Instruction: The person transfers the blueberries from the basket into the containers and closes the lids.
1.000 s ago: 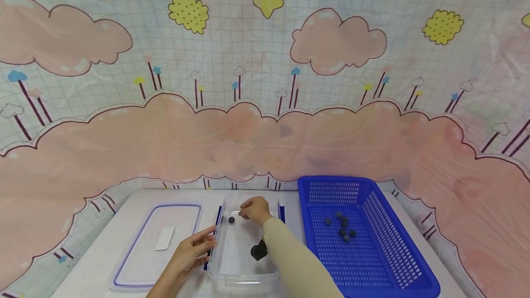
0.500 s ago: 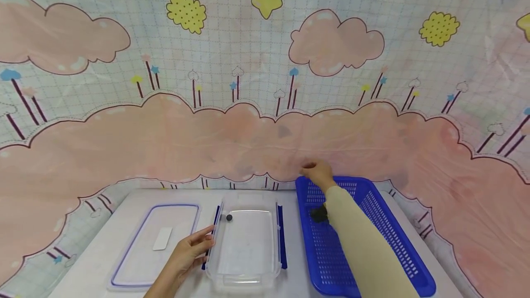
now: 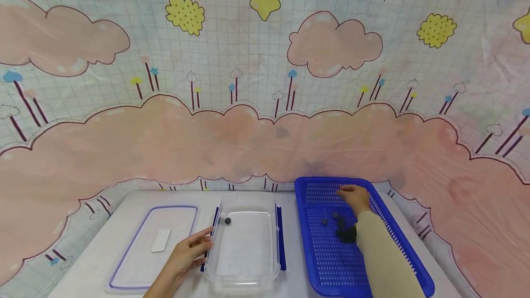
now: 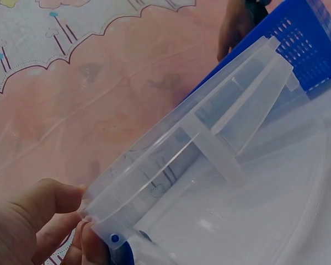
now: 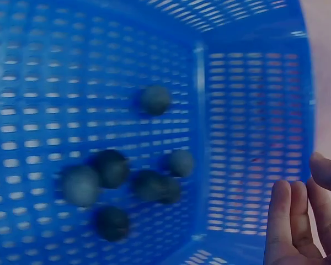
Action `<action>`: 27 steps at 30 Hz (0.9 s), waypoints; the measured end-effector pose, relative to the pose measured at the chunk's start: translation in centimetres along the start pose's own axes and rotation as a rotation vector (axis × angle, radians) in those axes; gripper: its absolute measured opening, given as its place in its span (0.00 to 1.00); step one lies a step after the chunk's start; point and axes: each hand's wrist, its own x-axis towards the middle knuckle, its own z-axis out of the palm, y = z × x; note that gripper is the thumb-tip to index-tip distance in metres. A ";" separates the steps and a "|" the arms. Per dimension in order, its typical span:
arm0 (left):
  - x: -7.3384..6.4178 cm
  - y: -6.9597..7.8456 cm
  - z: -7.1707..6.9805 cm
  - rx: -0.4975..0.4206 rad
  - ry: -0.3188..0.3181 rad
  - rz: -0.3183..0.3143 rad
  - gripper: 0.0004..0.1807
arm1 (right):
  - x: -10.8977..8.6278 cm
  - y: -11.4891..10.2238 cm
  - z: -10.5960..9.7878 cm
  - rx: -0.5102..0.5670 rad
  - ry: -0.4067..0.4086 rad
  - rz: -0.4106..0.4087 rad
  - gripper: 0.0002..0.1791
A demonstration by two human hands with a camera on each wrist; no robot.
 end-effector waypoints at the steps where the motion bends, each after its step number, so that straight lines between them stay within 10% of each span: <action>1: 0.0 0.0 0.0 0.000 -0.002 -0.002 0.28 | -0.1 0.5 0.1 -0.016 0.005 0.003 0.25; 27: -0.2 0.1 -0.2 -0.006 -0.020 -0.004 0.28 | -0.1 5.7 2.7 -0.180 0.020 -0.025 0.19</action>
